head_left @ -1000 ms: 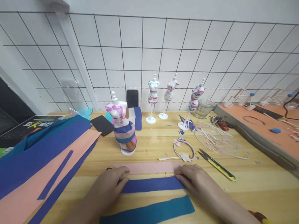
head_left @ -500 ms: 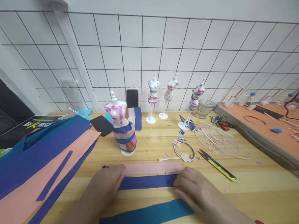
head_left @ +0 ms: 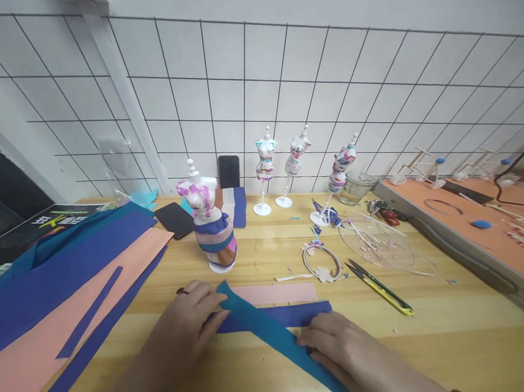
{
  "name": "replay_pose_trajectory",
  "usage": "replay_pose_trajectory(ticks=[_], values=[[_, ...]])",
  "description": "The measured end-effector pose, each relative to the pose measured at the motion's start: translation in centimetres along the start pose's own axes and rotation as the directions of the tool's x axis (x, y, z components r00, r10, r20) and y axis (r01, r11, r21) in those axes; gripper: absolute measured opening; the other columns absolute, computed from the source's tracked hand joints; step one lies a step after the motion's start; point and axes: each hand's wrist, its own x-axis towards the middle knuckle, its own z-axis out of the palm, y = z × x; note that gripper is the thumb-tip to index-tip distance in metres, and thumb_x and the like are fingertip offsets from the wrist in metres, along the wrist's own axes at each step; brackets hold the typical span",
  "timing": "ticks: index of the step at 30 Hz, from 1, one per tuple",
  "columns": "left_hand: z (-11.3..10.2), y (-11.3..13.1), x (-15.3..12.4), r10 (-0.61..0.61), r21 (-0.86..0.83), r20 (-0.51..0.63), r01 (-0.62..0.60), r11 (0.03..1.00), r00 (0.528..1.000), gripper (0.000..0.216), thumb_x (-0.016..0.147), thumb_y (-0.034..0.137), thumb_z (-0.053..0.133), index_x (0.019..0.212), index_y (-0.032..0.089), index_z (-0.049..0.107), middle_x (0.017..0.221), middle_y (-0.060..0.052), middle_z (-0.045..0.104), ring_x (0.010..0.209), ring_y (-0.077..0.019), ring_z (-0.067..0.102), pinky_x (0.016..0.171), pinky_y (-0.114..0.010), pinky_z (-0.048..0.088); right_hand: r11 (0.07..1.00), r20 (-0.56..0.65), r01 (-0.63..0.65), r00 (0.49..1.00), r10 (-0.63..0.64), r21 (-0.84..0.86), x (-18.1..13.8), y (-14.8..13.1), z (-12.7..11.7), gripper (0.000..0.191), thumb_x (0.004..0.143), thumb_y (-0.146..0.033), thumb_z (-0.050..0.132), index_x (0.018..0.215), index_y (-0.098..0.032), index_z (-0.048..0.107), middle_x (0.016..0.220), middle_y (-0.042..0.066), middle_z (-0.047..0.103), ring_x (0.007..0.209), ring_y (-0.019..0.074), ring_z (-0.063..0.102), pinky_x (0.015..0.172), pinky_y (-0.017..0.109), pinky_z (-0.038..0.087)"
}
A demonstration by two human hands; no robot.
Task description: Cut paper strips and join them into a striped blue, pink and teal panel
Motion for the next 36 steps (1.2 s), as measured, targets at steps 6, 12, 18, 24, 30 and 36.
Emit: replay_pose_trajectory(ticks=[6, 12, 18, 24, 30, 36], values=[[0.5, 0.7, 0.0, 0.085, 0.087, -0.085, -0.077, 0.993, 0.993, 0.029, 0.088, 0.025, 0.055, 0.116, 0.02, 0.053, 0.111, -0.01, 0.058, 0.105, -0.0284, 0.05, 0.085, -0.044, 0.043, 0.989, -0.042, 0.139, 0.989, -0.141, -0.058, 0.2, -0.7, -0.4, 0.022, 0.095, -0.014, 0.042, 0.104, -0.021, 0.06, 0.093, 0.006, 0.065, 0.085, 0.0191, 0.059, 0.072, 0.029, 0.047], [1.4, 3.5, 0.3, 0.325, 0.017, 0.023, -0.325, 0.945, 0.945, 0.039, 0.084, 0.015, 0.055, 0.122, 0.021, 0.048, 0.123, -0.005, 0.06, 0.124, -0.0292, 0.039, 0.104, -0.049, 0.029, 0.947, -0.113, 0.301, 0.943, -0.313, -0.115, -0.1, -1.5, -0.7, 0.038, 0.101, -0.02, 0.022, 0.11, -0.017, 0.058, 0.089, 0.009, 0.064, 0.082, 0.0188, 0.056, 0.073, 0.03, 0.048], [1.8, 5.0, 0.4, 0.218, -0.137, 0.164, -0.196, 0.971, 0.962, 0.024, 0.084, 0.017, 0.053, 0.106, 0.025, 0.058, 0.093, -0.002, 0.065, 0.107, -0.024, 0.051, 0.103, -0.047, 0.029, 0.966, -0.09, 0.242, 0.964, -0.25, -0.09, -0.2, -1.5, -1.4, 0.031, 0.099, -0.016, 0.028, 0.107, -0.02, 0.058, 0.091, 0.008, 0.063, 0.084, 0.0198, 0.056, 0.074, 0.031, 0.048], [0.8, 4.2, 0.3, 0.174, -0.165, 0.224, -0.139, 0.976, 0.959, 0.013, 0.087, 0.019, 0.05, 0.081, 0.019, 0.062, 0.083, -0.004, 0.063, 0.089, -0.0213, 0.053, 0.086, -0.038, 0.04, 0.989, -0.119, 0.142, 0.983, -0.137, 0.04, -0.1, 0.0, -1.6, 0.03, 0.094, -0.009, 0.038, 0.107, -0.026, 0.059, 0.096, 0.003, 0.062, 0.088, 0.0164, 0.057, 0.075, 0.027, 0.048], [-0.4, 3.4, 0.2, -0.094, -0.166, 0.416, 0.178, 0.97, 0.905, 0.019, 0.089, 0.025, 0.048, 0.08, 0.022, 0.064, 0.079, 0.0, 0.067, 0.076, -0.0178, 0.055, 0.068, -0.028, 0.039, 0.979, -0.094, 0.0, 0.995, 0.02, 0.204, 0.0, 1.4, -1.6, 0.02, 0.094, -0.015, 0.043, 0.094, -0.024, 0.06, 0.093, 0.002, 0.062, 0.086, 0.0138, 0.059, 0.076, 0.025, 0.048], [-1.0, 3.1, 0.5, -0.274, -0.266, 0.482, 0.436, 0.86, 0.833, 0.02, 0.083, 0.028, 0.05, 0.072, 0.021, 0.065, 0.066, 0.005, 0.06, 0.066, -0.0129, 0.055, 0.06, -0.022, 0.035, 0.949, -0.106, -0.187, 0.97, 0.22, 0.252, -0.1, 3.0, -1.0, 0.014, 0.088, -0.018, 0.05, 0.094, -0.023, 0.061, 0.094, 0.002, 0.067, 0.085, 0.016, 0.062, 0.077, 0.028, 0.049]])
